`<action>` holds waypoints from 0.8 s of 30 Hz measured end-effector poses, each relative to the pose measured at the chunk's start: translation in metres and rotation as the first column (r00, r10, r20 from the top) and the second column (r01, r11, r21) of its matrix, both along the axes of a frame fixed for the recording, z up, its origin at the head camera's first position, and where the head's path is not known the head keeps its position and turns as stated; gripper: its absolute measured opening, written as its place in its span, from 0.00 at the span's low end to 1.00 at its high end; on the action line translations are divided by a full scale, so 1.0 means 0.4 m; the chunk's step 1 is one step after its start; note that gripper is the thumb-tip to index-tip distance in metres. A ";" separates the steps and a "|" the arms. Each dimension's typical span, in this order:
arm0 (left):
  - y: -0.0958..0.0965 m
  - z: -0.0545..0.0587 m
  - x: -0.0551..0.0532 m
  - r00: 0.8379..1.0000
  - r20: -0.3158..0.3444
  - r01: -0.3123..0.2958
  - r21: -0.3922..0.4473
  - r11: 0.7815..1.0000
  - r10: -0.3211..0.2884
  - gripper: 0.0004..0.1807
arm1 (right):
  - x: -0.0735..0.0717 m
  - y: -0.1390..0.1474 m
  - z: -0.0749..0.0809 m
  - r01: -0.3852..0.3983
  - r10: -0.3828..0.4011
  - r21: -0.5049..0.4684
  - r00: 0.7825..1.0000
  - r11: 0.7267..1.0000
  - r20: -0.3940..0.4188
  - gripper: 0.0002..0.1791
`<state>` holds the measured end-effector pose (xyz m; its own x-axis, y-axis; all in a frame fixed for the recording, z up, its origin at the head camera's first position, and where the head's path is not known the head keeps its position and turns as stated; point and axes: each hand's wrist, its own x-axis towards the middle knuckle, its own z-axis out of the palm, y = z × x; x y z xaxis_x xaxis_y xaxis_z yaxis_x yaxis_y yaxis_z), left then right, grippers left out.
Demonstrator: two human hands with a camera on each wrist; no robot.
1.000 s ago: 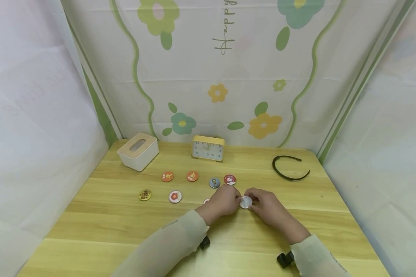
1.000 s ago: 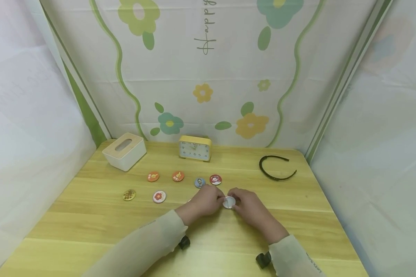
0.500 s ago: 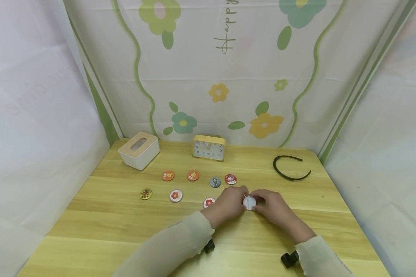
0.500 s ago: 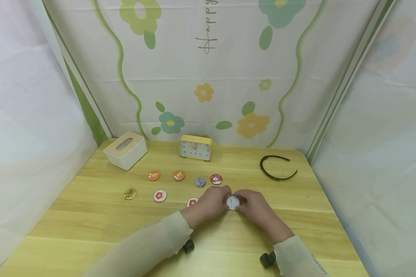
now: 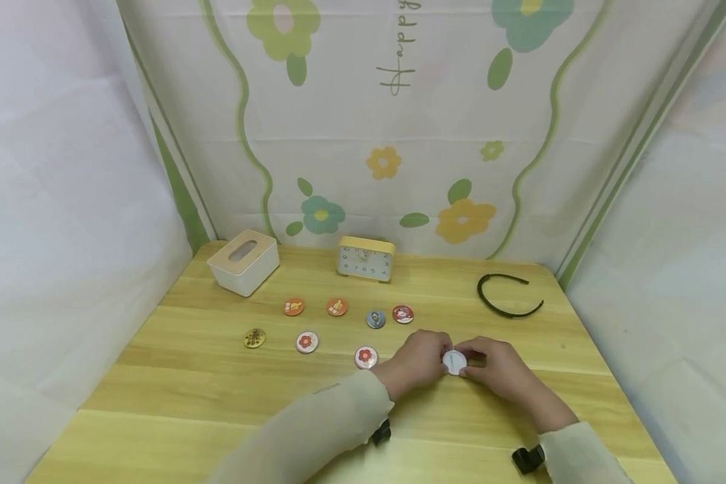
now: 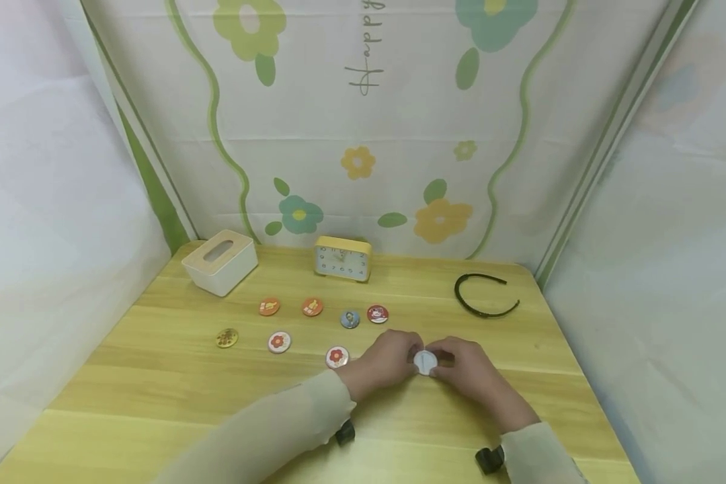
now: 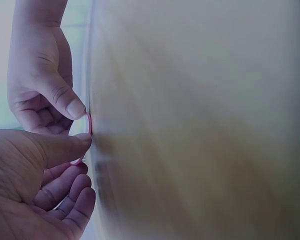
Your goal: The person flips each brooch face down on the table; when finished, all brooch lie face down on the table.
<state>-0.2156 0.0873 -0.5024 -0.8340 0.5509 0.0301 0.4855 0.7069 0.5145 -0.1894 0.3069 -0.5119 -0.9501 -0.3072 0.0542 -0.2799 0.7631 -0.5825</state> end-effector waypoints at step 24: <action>0.120 -0.008 0.007 0.987 -0.105 0.106 -0.148 0.983 -0.122 0.09 | 0.023 0.130 0.006 0.004 -0.004 0.037 1.000 0.999 -0.012 0.21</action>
